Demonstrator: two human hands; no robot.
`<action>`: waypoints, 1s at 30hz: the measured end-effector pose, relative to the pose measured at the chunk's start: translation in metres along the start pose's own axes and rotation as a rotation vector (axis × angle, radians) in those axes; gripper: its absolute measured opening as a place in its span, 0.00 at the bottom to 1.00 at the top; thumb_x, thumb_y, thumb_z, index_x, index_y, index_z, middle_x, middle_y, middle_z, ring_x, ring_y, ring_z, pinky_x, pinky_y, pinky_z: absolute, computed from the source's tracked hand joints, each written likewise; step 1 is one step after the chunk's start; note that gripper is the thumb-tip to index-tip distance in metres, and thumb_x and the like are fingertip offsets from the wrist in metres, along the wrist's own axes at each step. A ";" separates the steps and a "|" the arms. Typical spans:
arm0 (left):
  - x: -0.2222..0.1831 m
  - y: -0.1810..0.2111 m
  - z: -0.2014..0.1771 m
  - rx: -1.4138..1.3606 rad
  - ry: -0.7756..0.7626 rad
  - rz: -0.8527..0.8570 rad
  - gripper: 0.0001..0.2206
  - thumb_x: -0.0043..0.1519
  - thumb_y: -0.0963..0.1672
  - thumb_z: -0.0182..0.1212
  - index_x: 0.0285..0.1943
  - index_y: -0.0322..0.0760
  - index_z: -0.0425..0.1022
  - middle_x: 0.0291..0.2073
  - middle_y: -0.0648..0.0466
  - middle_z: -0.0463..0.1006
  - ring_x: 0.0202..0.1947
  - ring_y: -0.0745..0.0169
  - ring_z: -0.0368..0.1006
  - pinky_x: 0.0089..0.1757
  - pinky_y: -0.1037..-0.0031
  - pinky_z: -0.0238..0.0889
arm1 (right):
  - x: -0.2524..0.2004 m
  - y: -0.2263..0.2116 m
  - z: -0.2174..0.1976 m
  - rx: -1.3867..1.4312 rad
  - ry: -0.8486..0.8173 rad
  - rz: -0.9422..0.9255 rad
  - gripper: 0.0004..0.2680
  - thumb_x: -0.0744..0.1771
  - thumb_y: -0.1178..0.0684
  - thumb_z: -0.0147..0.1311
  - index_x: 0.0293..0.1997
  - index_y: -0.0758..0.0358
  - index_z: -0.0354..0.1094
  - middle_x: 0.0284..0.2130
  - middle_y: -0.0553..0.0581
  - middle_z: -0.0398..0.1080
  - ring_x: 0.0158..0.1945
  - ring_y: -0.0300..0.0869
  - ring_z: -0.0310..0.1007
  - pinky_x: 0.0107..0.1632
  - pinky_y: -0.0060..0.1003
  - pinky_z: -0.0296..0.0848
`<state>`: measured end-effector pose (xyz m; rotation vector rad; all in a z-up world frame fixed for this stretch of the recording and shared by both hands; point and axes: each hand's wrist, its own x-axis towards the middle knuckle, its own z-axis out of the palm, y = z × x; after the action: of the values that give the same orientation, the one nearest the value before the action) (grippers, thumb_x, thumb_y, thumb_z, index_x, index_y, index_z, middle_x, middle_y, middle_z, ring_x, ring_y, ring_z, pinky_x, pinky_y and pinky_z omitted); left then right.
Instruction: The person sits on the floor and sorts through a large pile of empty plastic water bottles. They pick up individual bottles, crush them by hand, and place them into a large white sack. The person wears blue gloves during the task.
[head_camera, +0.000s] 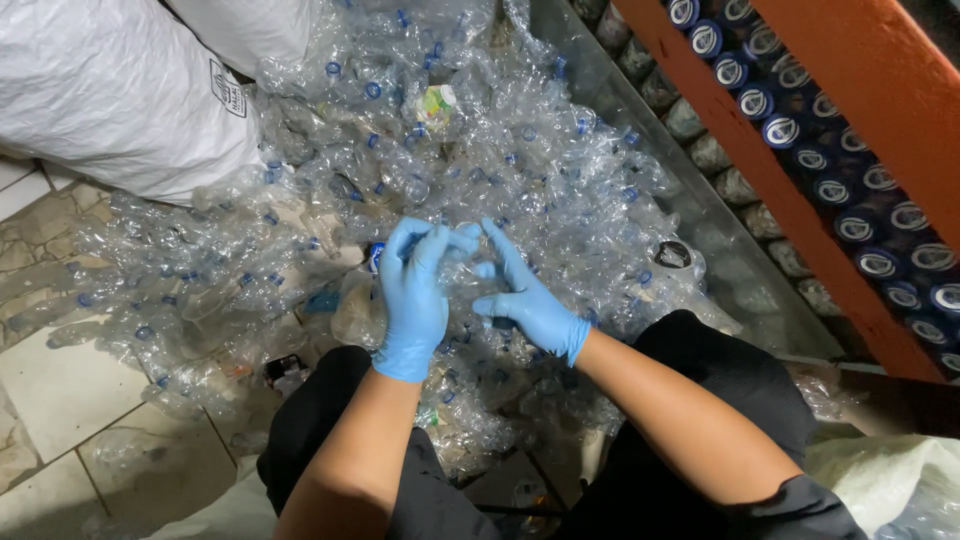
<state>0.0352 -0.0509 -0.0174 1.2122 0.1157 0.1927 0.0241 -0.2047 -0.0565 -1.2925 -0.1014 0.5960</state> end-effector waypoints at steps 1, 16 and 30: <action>-0.001 0.002 0.001 0.001 -0.001 0.002 0.12 0.66 0.45 0.59 0.32 0.34 0.69 0.29 0.39 0.82 0.42 0.45 0.83 0.47 0.57 0.78 | -0.003 -0.004 0.003 0.000 0.000 -0.002 0.41 0.62 0.61 0.59 0.81 0.47 0.26 0.54 0.58 0.56 0.42 0.39 0.66 0.37 0.30 0.79; 0.008 -0.002 0.006 -0.101 0.097 -0.028 0.12 0.65 0.44 0.58 0.28 0.35 0.68 0.19 0.47 0.74 0.24 0.57 0.77 0.33 0.72 0.73 | -0.006 0.005 0.005 0.218 0.085 0.089 0.39 0.62 0.65 0.60 0.80 0.45 0.38 0.67 0.66 0.52 0.41 0.39 0.69 0.40 0.31 0.78; 0.029 -0.008 -0.025 -0.721 0.331 -0.554 0.13 0.64 0.47 0.64 0.27 0.41 0.71 0.23 0.54 0.75 0.32 0.60 0.76 0.36 0.71 0.74 | -0.003 0.018 -0.042 -1.773 0.073 -0.992 0.26 0.66 0.56 0.57 0.73 0.43 0.52 0.65 0.62 0.57 0.33 0.46 0.63 0.37 0.42 0.67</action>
<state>0.0594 -0.0250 -0.0333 0.3921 0.6090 -0.0575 0.0314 -0.2402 -0.0845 -2.5882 -1.3514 -0.6680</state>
